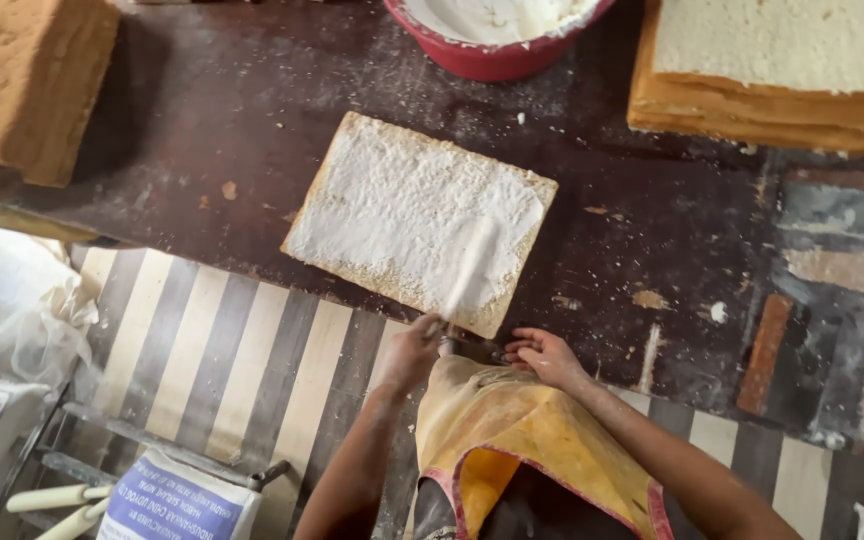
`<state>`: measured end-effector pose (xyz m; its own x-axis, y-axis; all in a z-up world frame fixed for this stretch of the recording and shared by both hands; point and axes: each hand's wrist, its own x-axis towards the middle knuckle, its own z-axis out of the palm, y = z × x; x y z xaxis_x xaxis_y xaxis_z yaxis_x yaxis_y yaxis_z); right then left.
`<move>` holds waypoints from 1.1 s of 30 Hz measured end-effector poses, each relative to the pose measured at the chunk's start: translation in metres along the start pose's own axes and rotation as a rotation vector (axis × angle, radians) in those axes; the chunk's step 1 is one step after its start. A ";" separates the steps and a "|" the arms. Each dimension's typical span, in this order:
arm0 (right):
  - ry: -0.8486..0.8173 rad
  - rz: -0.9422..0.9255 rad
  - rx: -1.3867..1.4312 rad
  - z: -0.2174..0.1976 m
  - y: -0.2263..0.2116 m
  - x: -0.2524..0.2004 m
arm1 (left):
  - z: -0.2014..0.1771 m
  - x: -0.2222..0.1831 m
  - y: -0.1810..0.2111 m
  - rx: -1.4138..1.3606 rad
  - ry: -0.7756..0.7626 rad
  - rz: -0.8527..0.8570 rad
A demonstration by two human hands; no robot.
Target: The recorder is spreading cream onto a large sheet of cake and stacking layers together.
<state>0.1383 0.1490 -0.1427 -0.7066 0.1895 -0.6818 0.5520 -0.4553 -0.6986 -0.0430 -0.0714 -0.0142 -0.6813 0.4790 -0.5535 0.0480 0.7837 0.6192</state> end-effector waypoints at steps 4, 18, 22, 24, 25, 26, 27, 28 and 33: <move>-0.039 -0.025 0.023 0.001 -0.005 -0.007 | 0.041 -0.006 0.012 -0.065 -0.090 0.104; -0.034 -0.029 0.157 -0.017 0.020 0.023 | -0.057 -0.092 -0.081 0.577 0.713 0.380; -0.042 -0.013 0.115 -0.015 0.017 0.017 | -0.069 -0.088 -0.121 0.704 0.644 0.323; -0.007 -0.062 0.091 -0.013 0.011 0.011 | -0.087 -0.079 -0.133 0.760 0.610 0.119; -0.008 -0.060 0.088 -0.012 0.008 0.008 | -0.096 -0.081 -0.134 0.757 0.610 0.117; 0.019 -0.053 0.074 -0.010 0.004 0.006 | -0.107 -0.081 -0.135 0.754 0.619 0.043; 0.045 -0.046 0.060 -0.008 0.001 0.004 | -0.118 -0.082 -0.136 0.751 0.627 -0.032; 0.049 -0.052 0.067 -0.006 -0.001 0.004 | -0.124 -0.078 -0.133 0.755 0.628 -0.023; 0.130 -0.008 0.072 0.007 -0.014 -0.016 | -0.102 -0.037 -0.142 0.212 0.404 -0.082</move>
<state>0.1386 0.1466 -0.1207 -0.6447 0.3027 -0.7020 0.5102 -0.5135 -0.6899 -0.0993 -0.2410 -0.0245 -0.9170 0.2523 -0.3089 0.1012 0.8964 0.4316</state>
